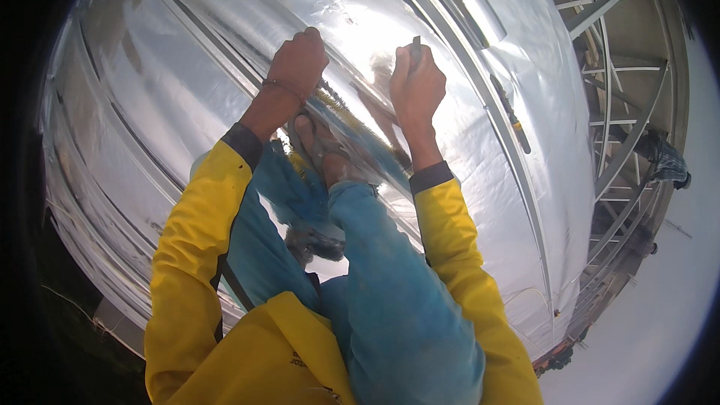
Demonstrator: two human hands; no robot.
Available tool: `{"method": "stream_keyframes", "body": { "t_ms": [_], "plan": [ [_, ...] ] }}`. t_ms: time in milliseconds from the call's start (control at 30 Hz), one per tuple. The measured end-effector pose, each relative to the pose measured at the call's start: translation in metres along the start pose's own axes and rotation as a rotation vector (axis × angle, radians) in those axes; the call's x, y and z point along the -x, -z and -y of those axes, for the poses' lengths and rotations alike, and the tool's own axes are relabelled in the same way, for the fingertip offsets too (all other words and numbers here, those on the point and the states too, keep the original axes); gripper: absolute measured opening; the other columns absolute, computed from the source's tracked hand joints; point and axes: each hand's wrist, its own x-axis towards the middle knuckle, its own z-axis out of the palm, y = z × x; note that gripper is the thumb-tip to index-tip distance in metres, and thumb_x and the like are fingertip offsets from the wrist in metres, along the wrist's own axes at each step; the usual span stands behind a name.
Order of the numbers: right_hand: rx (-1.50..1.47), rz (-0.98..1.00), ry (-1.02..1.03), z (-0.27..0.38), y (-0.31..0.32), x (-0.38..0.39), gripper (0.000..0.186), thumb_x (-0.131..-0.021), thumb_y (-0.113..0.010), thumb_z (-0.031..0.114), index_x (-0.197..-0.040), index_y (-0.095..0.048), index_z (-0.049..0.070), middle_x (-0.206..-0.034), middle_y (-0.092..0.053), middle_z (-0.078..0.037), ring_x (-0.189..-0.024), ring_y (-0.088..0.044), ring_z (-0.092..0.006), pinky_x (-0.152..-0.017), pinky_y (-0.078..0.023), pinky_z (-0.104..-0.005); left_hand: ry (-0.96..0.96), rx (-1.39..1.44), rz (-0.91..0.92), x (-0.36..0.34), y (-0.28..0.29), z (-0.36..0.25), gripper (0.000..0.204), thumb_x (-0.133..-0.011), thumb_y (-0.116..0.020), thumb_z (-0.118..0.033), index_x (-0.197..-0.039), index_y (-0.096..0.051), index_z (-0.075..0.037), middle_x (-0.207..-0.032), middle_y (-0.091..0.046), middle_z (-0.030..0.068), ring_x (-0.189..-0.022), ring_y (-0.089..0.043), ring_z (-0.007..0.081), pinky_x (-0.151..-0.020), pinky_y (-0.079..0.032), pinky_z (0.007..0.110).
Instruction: The person cuts and smooths a roll of reflective foil onto a curved metal roof surface using a utility knife. They repeatedly trim edges, press the foil into place, and remove excess material while working on the roof structure.
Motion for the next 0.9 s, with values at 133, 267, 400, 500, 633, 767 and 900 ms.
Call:
{"method": "stream_keyframes", "body": {
  "t_ms": [133, 267, 400, 500, 633, 767, 900],
  "plan": [
    [0.007, 0.076, -0.026, -0.011, 0.001, -0.004, 0.029, -0.095, -0.063, 0.032, -0.101, -0.069, 0.005, -0.078, -0.071, -0.019, -0.074, -0.069, -0.0405, -0.069, -0.053, -0.0464, 0.109, 0.181, -0.118, 0.025, 0.006, 0.029, 0.023, -0.092, -0.066, -0.019, -0.095, -0.052, 0.0, -0.086, -0.067, 0.0188, -0.079, -0.07, 0.0404, -0.078, -0.06, 0.042],
    [-0.014, 0.059, 0.03, -0.021, -0.003, -0.004, 0.027, -0.097, -0.068, 0.03, -0.098, -0.067, 0.003, -0.068, -0.062, -0.013, -0.059, -0.059, -0.0277, -0.062, -0.049, -0.0377, 0.282, 0.628, -0.228, 0.069, 0.001, 0.05, 0.016, -0.095, -0.06, -0.012, -0.093, -0.05, 0.0, -0.085, -0.066, 0.0151, -0.074, -0.07, 0.0315, -0.075, -0.061, 0.038],
    [-0.118, 0.151, 0.025, 0.009, 0.004, -0.005, 0.036, -0.093, -0.071, 0.035, -0.114, -0.067, 0.006, -0.068, -0.062, -0.009, -0.061, -0.06, -0.0221, -0.064, -0.05, -0.0377, 0.542, 1.389, -0.452, 0.085, -0.027, 0.054, 0.011, -0.097, -0.053, -0.006, -0.09, -0.046, -0.001, -0.089, -0.064, 0.0138, -0.076, -0.069, 0.0223, -0.074, -0.064, 0.037],
    [-0.054, 0.348, 0.067, 0.038, 0.003, -0.014, 0.047, -0.088, -0.073, 0.042, -0.123, -0.067, 0.012, -0.071, -0.065, -0.008, -0.068, -0.068, -0.0252, -0.069, -0.054, -0.0403, 0.727, 1.802, -0.507, 0.077, -0.022, 0.036, 0.012, -0.1, -0.048, -0.01, -0.089, -0.046, -0.005, -0.088, -0.061, 0.0102, -0.074, -0.064, 0.0191, -0.066, -0.061, 0.038],
    [-0.054, 0.373, 0.324, 0.05, -0.037, -0.023, 0.044, -0.091, -0.074, 0.038, -0.125, -0.068, 0.012, -0.071, -0.061, -0.009, -0.064, -0.062, -0.0229, -0.063, -0.051, -0.0363, 0.901, 2.003, -0.496, 0.069, -0.048, 0.048, 0.019, -0.104, -0.052, -0.024, -0.096, -0.046, -0.008, -0.079, -0.053, 0.0034, -0.066, -0.055, 0.015, -0.055, -0.051, 0.034],
    [-0.16, 0.413, 0.477, 0.074, -0.062, -0.028, 0.042, -0.09, -0.073, 0.039, -0.123, -0.069, 0.012, -0.079, -0.068, -0.012, -0.071, -0.068, -0.0282, -0.067, -0.053, -0.0391, 0.815, 1.676, -0.437, 0.066, -0.034, 0.041, 0.04, -0.099, -0.067, -0.042, -0.105, -0.046, -0.008, -0.078, -0.056, 0.0016, -0.059, -0.053, 0.0113, -0.05, -0.047, 0.029],
    [-0.161, 0.351, 0.483, 0.082, -0.07, -0.027, 0.042, -0.091, -0.073, 0.042, -0.117, -0.072, 0.01, -0.083, -0.071, -0.015, -0.076, -0.07, -0.0311, -0.072, -0.055, -0.0396, 0.629, 1.384, -0.348, 0.067, -0.028, 0.033, 0.044, -0.094, -0.075, -0.04, -0.102, -0.049, -0.005, -0.076, -0.058, 0.0016, -0.055, -0.053, 0.0082, -0.044, -0.044, 0.024]
  ]
}}
